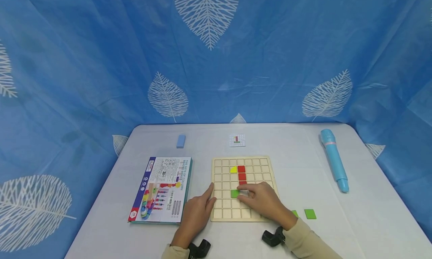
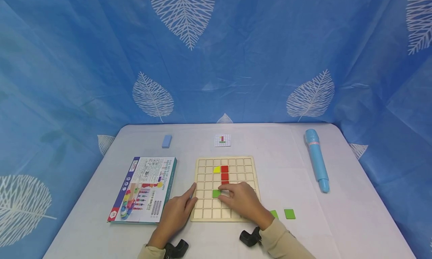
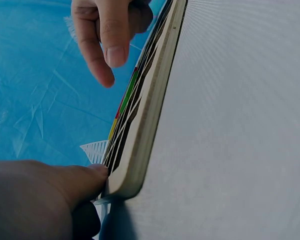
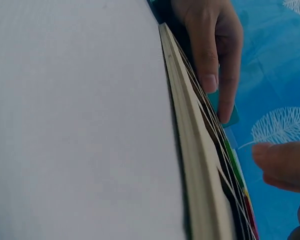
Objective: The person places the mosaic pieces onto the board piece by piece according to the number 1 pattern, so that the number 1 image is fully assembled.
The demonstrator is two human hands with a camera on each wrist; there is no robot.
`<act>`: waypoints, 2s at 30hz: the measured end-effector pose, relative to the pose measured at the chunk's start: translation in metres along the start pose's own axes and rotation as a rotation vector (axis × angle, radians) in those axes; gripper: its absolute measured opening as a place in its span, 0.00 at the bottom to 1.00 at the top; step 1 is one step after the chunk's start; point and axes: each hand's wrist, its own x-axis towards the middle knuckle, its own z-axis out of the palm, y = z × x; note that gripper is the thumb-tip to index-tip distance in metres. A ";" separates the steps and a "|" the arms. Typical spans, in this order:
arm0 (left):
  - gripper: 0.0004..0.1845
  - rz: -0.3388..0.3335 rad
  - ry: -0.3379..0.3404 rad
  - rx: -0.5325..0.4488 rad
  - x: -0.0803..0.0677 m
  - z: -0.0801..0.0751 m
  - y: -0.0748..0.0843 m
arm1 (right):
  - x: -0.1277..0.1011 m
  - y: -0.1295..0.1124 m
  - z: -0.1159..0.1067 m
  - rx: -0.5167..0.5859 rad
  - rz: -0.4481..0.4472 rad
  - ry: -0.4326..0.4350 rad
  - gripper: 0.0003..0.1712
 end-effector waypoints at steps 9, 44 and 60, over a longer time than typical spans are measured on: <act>0.28 0.010 0.003 0.004 -0.001 0.001 -0.002 | -0.017 0.006 -0.022 0.067 -0.004 0.020 0.13; 0.28 0.008 0.001 0.014 -0.001 0.002 -0.002 | -0.130 0.074 -0.111 -0.043 0.420 0.086 0.17; 0.28 0.013 0.010 0.012 -0.001 0.001 -0.003 | -0.138 0.085 -0.108 -0.072 0.531 0.021 0.25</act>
